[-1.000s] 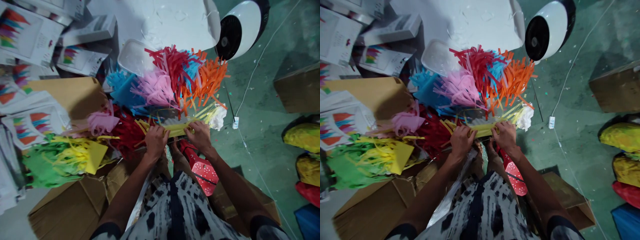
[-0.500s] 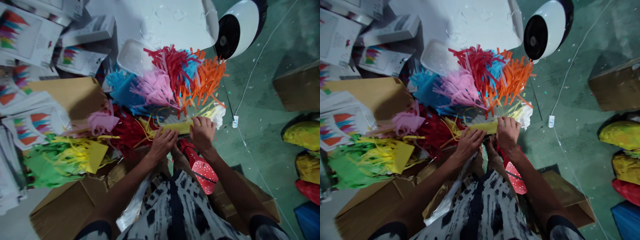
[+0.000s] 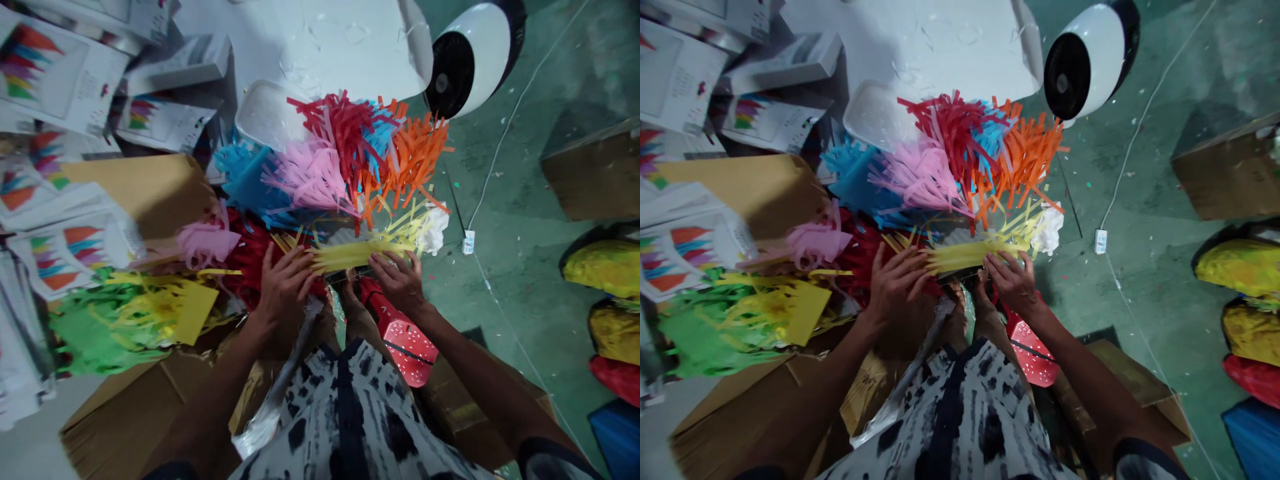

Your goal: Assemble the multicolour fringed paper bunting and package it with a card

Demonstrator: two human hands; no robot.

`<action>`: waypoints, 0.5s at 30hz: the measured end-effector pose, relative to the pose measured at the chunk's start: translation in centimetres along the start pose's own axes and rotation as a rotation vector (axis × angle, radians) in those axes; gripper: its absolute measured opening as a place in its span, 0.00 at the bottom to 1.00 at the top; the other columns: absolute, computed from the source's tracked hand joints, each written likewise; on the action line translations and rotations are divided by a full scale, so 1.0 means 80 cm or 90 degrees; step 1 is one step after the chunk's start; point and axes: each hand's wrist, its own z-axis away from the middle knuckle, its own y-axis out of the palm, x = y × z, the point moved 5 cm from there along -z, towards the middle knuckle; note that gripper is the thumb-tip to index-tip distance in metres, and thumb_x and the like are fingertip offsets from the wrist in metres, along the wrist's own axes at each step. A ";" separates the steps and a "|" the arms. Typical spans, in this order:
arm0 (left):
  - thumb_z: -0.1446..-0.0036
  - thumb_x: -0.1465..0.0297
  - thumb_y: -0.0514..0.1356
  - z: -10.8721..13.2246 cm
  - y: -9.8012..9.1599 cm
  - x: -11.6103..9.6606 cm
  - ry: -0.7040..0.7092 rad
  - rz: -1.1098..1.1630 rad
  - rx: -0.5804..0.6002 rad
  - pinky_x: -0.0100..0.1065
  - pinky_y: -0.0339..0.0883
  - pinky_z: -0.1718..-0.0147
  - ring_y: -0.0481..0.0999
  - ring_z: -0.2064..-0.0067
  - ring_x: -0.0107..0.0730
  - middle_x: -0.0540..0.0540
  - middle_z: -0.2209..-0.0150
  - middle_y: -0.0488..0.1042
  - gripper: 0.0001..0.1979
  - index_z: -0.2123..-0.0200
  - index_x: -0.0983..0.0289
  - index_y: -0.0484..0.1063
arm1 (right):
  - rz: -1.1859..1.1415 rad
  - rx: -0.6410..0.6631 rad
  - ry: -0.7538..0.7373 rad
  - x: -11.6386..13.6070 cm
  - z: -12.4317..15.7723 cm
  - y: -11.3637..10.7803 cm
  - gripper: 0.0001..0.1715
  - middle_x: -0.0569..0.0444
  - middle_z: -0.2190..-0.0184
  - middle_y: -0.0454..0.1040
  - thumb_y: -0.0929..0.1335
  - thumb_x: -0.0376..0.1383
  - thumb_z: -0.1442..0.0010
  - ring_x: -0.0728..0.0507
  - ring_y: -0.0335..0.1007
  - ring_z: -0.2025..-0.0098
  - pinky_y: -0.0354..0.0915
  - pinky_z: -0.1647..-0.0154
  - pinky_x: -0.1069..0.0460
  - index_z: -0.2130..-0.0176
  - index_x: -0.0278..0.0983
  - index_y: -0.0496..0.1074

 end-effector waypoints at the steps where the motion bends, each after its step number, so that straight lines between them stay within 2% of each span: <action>1: 0.34 0.66 0.64 -0.002 -0.006 -0.002 -0.016 -0.009 -0.035 0.68 0.44 0.27 0.76 0.37 0.46 0.50 0.47 0.83 0.06 0.56 0.52 0.82 | -0.006 -0.008 0.005 0.000 -0.003 -0.001 0.26 0.50 0.38 0.77 0.66 0.32 0.28 0.37 0.70 0.36 0.44 0.27 0.33 0.34 0.44 0.70; 3: 0.34 0.65 0.65 -0.009 -0.002 -0.020 -0.002 -0.001 -0.050 0.61 0.55 0.29 0.77 0.39 0.45 0.52 0.49 0.84 0.07 0.54 0.52 0.81 | -0.017 -0.012 0.013 0.000 -0.009 -0.002 0.23 0.51 0.40 0.79 0.67 0.32 0.29 0.37 0.72 0.38 0.44 0.27 0.33 0.38 0.44 0.73; 5: 0.32 0.65 0.63 -0.019 0.024 -0.050 0.053 0.031 0.019 0.53 0.65 0.34 0.78 0.41 0.43 0.54 0.47 0.83 0.12 0.47 0.52 0.79 | -0.026 -0.003 0.018 0.001 -0.010 -0.002 0.20 0.51 0.42 0.81 0.68 0.33 0.29 0.37 0.73 0.39 0.43 0.27 0.33 0.41 0.45 0.76; 8: 0.33 0.63 0.63 -0.028 0.068 -0.078 0.070 0.037 0.104 0.50 0.70 0.38 0.76 0.39 0.48 0.62 0.42 0.79 0.19 0.40 0.59 0.75 | -0.033 0.008 0.023 0.001 -0.005 -0.001 0.17 0.51 0.45 0.82 0.68 0.34 0.29 0.38 0.73 0.39 0.42 0.27 0.33 0.43 0.45 0.77; 11: 0.31 0.68 0.60 -0.021 0.091 -0.081 0.066 0.021 0.105 0.49 0.71 0.39 0.76 0.39 0.48 0.63 0.41 0.78 0.18 0.40 0.62 0.74 | -0.031 -0.003 0.019 -0.001 0.003 -0.001 0.17 0.52 0.47 0.83 0.68 0.33 0.30 0.38 0.73 0.41 0.42 0.27 0.33 0.45 0.46 0.78; 15: 0.30 0.70 0.59 -0.007 0.091 -0.067 0.030 0.013 0.081 0.47 0.71 0.42 0.77 0.42 0.45 0.61 0.43 0.79 0.16 0.41 0.60 0.75 | -0.049 -0.012 0.009 -0.008 0.000 -0.003 0.12 0.54 0.53 0.85 0.68 0.32 0.29 0.40 0.75 0.46 0.45 0.28 0.35 0.52 0.45 0.80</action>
